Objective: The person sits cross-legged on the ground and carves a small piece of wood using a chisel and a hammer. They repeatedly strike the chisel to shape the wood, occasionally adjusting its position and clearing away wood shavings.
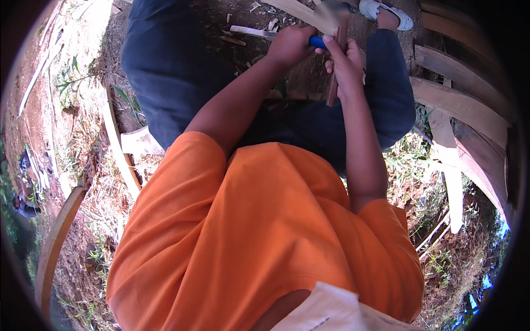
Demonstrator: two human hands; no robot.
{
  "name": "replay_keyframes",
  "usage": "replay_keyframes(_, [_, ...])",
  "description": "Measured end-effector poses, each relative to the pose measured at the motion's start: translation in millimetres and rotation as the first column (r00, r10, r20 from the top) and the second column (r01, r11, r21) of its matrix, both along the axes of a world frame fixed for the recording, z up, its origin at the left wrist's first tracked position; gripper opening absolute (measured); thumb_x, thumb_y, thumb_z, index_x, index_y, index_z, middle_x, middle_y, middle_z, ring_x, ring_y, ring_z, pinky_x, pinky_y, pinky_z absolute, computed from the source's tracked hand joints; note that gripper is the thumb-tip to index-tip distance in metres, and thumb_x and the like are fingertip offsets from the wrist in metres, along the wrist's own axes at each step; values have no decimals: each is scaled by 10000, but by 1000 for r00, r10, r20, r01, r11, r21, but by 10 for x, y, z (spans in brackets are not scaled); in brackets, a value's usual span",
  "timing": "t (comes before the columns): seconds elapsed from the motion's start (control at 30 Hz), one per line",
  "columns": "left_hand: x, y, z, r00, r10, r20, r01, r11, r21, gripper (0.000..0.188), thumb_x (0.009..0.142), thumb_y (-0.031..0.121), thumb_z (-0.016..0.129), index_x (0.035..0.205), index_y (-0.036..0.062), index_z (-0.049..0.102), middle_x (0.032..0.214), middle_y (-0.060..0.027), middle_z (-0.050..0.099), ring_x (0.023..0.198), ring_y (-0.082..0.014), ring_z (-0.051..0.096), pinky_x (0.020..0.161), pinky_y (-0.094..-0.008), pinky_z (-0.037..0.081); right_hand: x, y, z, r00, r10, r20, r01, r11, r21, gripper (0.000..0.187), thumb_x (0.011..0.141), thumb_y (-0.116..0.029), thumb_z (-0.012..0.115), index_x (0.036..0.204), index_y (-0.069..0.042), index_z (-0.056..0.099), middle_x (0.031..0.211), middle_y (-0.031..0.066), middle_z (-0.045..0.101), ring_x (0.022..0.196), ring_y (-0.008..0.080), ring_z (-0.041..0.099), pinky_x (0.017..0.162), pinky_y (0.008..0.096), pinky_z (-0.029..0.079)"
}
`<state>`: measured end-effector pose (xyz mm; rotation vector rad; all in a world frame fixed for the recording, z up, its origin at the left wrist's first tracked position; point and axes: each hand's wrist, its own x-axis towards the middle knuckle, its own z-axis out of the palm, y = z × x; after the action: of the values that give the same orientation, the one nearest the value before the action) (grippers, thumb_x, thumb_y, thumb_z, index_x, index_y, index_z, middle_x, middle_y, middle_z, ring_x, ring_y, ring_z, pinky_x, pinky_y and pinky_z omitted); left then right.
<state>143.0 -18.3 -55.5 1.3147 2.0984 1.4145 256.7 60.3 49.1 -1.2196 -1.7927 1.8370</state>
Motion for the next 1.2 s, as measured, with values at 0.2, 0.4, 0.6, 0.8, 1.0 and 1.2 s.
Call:
replay_keyframes(0.2, [140,101,-73,999,-33,-18,33,999,-9,208,783,186,776,925,76,671,897,-167,697,885,-396,696,765,-501,553,271,90,-189,998,-54,-44,51,996,-75,491,911,-294,810,1199,-7,533,1018,61,673,852,92,716,522,204,454])
replay_keyframes(0.4, [150,119,-63,992,-15,121,28,994,-104,241,763,186,814,922,69,676,937,-166,717,892,-386,703,768,-483,528,274,123,-247,996,-10,-83,5,998,-60,483,895,-319,825,1165,-34,544,944,22,677,830,74,705,531,208,455])
replay_keyframes(0.6, [164,149,191,980,93,-173,-163,880,-446,371,895,340,690,1215,152,681,1237,-133,685,1250,-380,577,1038,-628,346,185,168,-194,983,-50,-179,27,991,-128,412,913,-351,807,1103,-79,562,902,-2,664,752,59,694,475,206,409])
replay_keyframes(0.8, [-370,135,-265,846,-329,-420,-154,603,-783,737,911,520,628,1550,222,411,1565,-191,414,1440,-453,379,1145,-665,332,33,89,-654,922,-114,-370,58,986,-159,512,906,-349,810,1137,-41,473,1010,83,675,690,138,722,468,257,475])
replay_keyframes(1.0, [-249,330,188,865,-459,-202,255,750,-611,554,929,407,607,1423,162,554,1385,-204,601,1263,-408,591,1030,-529,494,164,210,-483,929,-137,-344,125,991,-56,521,885,-302,829,1133,-13,473,982,82,655,688,147,709,561,292,544])
replay_keyframes(1.2, [76,122,310,976,-169,-139,80,868,-490,392,907,269,628,1270,120,627,1161,-198,717,1097,-422,676,911,-507,538,143,132,-504,960,-80,-267,57,994,-91,474,894,-298,822,1094,-59,465,947,42,656,697,107,704,459,269,459])
